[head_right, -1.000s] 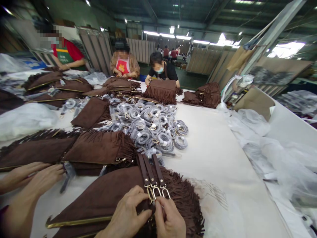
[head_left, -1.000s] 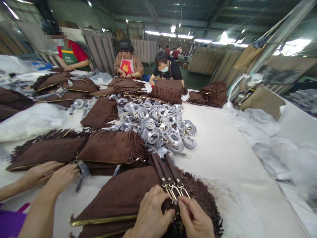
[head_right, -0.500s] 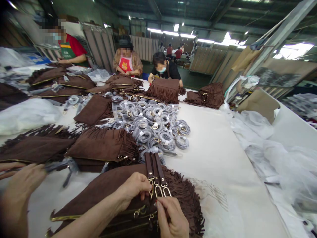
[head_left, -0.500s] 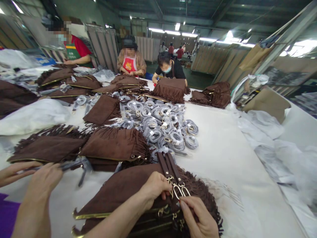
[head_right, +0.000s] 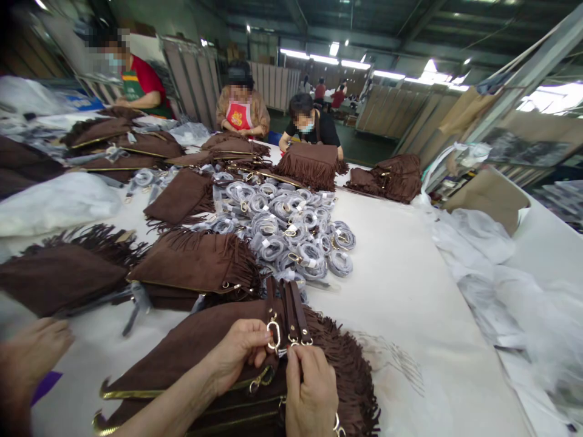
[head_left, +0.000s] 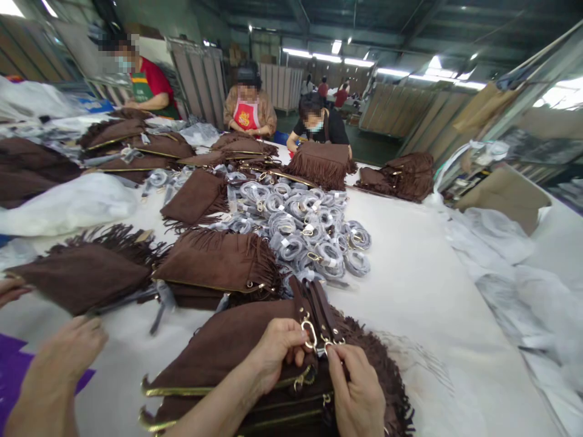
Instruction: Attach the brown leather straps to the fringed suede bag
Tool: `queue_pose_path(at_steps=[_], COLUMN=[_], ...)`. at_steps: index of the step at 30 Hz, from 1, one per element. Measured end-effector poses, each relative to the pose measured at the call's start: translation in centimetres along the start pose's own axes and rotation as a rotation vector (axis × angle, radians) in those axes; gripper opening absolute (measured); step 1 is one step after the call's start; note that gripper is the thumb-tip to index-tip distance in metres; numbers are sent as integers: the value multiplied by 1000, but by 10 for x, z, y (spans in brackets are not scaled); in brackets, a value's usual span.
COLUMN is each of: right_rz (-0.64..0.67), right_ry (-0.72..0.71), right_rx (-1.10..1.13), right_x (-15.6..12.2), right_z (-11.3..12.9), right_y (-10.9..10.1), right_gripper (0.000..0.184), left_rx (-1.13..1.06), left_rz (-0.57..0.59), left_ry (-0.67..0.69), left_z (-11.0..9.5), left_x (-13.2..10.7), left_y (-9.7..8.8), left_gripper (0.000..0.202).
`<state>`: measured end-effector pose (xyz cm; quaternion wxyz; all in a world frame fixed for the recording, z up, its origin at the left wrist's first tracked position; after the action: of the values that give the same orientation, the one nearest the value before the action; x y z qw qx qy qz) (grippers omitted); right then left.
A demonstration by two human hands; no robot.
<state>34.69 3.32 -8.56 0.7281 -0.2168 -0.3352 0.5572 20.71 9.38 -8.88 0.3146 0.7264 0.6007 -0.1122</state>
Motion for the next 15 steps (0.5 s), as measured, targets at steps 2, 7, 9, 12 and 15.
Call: queue_pose_path(at_steps=[2, 7, 9, 12, 15], right_rz=[15, 32, 49, 83, 138], right_ry=[3, 38, 54, 68, 78], right_rx=[-9, 1, 9, 52, 110], right_x=[1, 3, 3, 4, 4], right_z=[-1, 1, 2, 2, 3], right_y=[1, 2, 3, 5, 5], right_gripper=[25, 28, 30, 30, 29], left_rx=[-17, -37, -40, -39, -28], left_rz=[-4, -4, -2, -2, 7], left_ry=[0, 15, 22, 27, 39], left_z=[0, -3, -4, -4, -1], left_x=[-1, -3, -4, -4, -3], left_y=[0, 3, 3, 3, 2], left_gripper=[22, 23, 23, 23, 23])
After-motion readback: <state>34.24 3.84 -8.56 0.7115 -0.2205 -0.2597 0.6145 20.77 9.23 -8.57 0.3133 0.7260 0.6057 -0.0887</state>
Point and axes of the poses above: each hand's wrist, its own x-axis towards the middle knuckle, its own y-axis out of the palm, z = x × y, the point moved 2 cm from there along x, towards the middle knuckle, and after that the axes turned 3 degrees about y, right-handed, at the moved point
